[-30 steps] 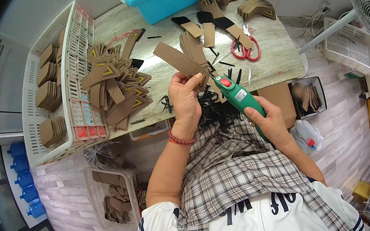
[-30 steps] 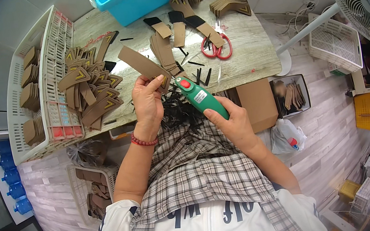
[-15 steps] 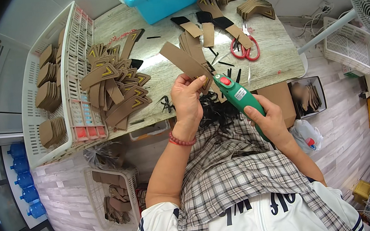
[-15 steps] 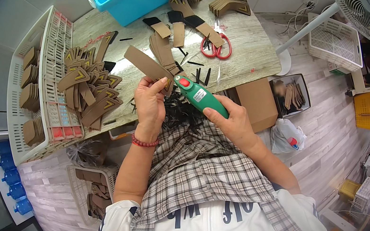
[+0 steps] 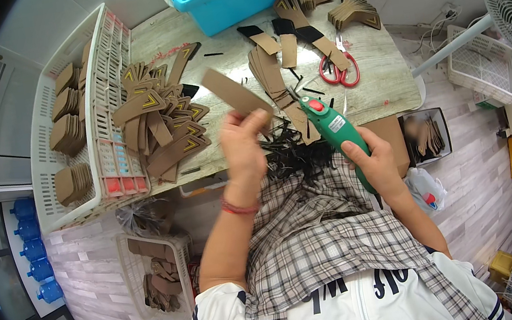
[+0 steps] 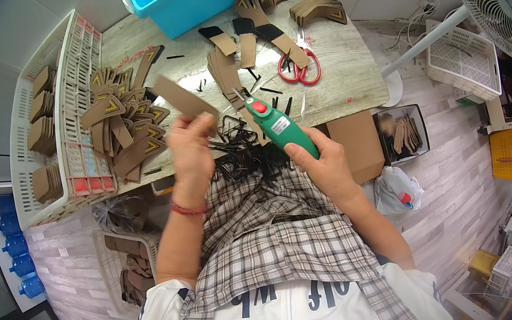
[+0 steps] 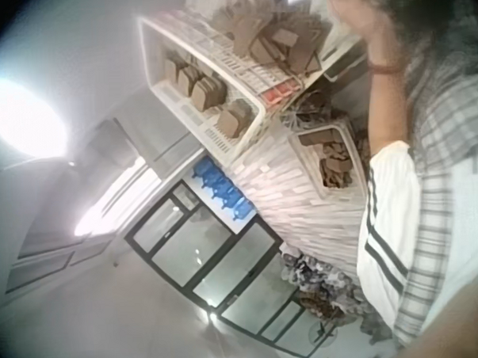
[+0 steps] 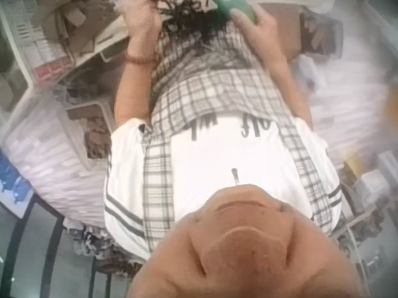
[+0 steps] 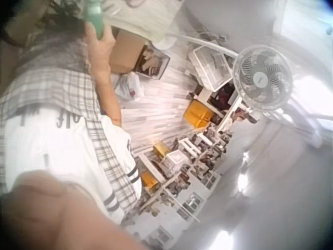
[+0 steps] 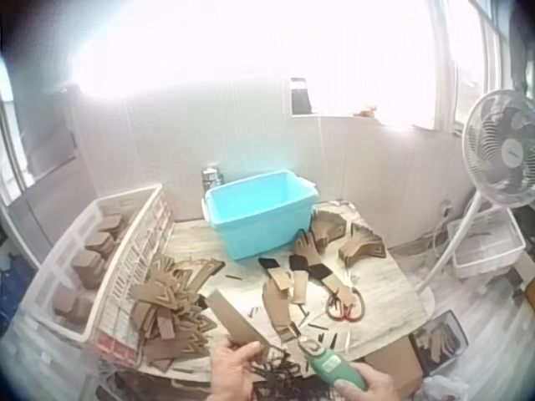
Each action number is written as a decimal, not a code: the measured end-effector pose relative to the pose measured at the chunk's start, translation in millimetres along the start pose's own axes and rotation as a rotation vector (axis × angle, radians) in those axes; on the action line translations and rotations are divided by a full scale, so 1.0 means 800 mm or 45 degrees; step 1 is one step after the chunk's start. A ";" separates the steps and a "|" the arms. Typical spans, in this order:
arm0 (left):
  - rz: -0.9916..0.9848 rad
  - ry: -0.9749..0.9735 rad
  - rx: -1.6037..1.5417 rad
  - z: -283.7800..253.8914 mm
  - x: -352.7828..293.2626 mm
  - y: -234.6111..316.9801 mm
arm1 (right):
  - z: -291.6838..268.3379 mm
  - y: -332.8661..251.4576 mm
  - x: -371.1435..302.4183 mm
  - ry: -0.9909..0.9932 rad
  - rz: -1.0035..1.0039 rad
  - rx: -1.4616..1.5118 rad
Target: The person uses a green rotary tool to trim the edges of small brown cardboard pieces marked with yellow triangles. They handle the pieces one at a time, rotating them to cut along the edges, and place the finished pieces into a white basket on the left.
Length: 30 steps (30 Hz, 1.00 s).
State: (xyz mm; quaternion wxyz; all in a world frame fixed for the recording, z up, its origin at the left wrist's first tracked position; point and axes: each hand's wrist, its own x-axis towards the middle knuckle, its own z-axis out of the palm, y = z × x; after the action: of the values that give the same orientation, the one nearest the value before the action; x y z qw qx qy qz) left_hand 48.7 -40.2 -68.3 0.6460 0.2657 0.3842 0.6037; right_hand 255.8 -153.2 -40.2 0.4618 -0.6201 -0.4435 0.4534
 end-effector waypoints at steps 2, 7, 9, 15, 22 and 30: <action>0.199 0.041 -0.019 -0.018 0.039 0.045 | -0.006 0.007 -0.005 0.022 0.003 0.025; -0.032 0.131 -0.207 -0.044 0.093 0.037 | -0.012 0.004 -0.006 0.027 0.056 0.023; 0.028 0.239 0.470 -0.001 0.080 -0.006 | -0.013 0.007 -0.008 0.070 0.053 0.015; 0.638 0.181 1.792 0.027 0.194 -0.068 | -0.018 0.009 -0.006 0.095 0.056 0.019; 0.740 -0.130 2.189 0.055 0.199 -0.078 | -0.018 0.013 -0.005 0.082 0.056 0.007; 1.131 -0.249 1.939 0.040 0.150 -0.080 | -0.019 0.018 0.004 0.130 0.035 0.070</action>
State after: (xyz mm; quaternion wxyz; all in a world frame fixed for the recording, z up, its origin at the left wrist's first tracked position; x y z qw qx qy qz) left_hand 108.6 73.6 -123.1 0.0298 0.7985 0.4862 0.3537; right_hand 273.3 -155.0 -52.2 0.4943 -0.6356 -0.3982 0.4394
